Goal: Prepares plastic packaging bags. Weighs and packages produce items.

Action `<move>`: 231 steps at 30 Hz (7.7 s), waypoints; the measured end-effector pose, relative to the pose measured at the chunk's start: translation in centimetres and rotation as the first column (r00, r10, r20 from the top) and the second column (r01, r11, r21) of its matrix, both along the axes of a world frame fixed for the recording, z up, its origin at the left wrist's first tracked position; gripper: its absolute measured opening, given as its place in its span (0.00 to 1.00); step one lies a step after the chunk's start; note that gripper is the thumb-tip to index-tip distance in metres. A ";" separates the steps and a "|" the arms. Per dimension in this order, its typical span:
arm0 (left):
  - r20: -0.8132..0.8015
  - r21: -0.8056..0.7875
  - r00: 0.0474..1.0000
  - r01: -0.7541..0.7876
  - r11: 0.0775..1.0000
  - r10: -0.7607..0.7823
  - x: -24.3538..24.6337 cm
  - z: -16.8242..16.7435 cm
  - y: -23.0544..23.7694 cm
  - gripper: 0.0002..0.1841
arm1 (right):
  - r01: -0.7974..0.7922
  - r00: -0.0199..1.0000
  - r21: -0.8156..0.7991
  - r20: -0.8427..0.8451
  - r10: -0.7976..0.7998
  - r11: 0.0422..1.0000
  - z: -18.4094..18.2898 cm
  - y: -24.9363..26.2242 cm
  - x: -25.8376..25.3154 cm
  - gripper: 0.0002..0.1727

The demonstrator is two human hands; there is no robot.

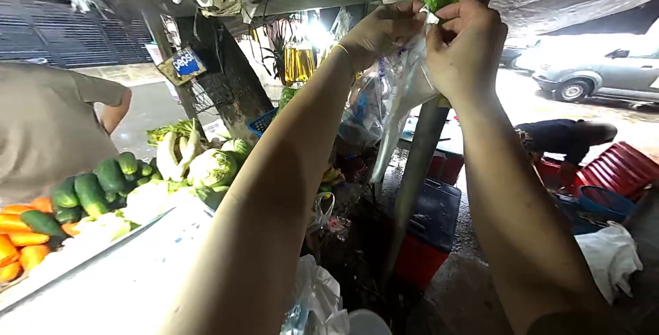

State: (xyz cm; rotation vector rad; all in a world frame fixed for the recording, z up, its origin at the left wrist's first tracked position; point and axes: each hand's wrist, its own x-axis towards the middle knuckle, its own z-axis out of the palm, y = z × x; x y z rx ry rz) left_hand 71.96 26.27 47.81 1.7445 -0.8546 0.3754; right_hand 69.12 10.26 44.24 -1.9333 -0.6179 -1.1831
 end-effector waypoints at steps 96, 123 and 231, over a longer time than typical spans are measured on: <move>0.202 -0.241 0.977 -0.015 0.970 0.065 -0.8 -4.7 0.7 0.08 | -0.196 0.981 0.082 0.003 0.196 0.977 -1.7 0.3 0.5 0.13; 0.280 0.205 0.814 -0.569 0.797 0.509 -3.8 0.5 -1.9 0.11 | -0.058 0.996 -0.285 0.046 0.074 0.957 -0.5 -4.9 -1.1 0.13; -0.280 -0.502 0.820 0.318 0.805 -0.499 4.2 -1.8 1.6 0.21 | -0.320 0.947 0.343 0.101 0.304 0.883 -1.7 2.2 2.6 0.06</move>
